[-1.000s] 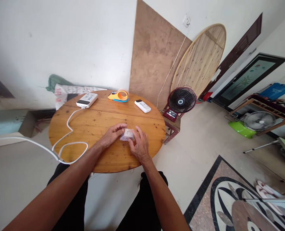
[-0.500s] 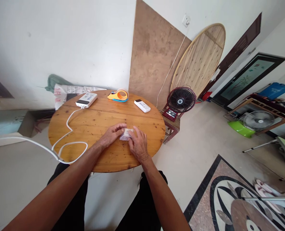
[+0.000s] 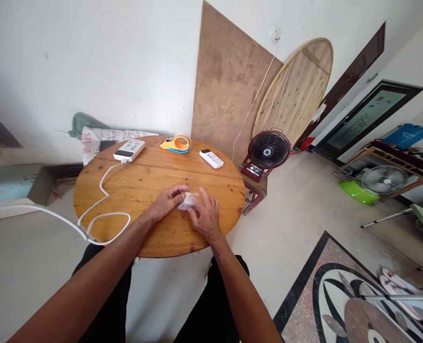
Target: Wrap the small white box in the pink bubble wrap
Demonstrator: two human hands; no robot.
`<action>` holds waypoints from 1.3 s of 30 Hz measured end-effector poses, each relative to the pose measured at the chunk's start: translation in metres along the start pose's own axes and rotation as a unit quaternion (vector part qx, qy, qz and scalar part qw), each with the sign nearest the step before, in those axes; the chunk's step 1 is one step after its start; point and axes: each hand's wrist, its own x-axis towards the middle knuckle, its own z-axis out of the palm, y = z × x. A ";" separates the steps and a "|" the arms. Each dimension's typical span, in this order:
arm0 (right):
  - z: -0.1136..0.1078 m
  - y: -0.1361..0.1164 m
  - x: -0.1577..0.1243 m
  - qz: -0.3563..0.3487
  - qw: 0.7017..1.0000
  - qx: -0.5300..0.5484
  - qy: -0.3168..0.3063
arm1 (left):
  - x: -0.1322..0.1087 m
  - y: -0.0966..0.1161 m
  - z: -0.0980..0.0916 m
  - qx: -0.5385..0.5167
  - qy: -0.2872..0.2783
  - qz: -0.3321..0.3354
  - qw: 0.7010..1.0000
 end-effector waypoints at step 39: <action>0.006 0.011 0.009 0.120 0.965 0.206 -0.113 | 0.006 -0.001 0.005 -0.081 0.095 0.015 0.992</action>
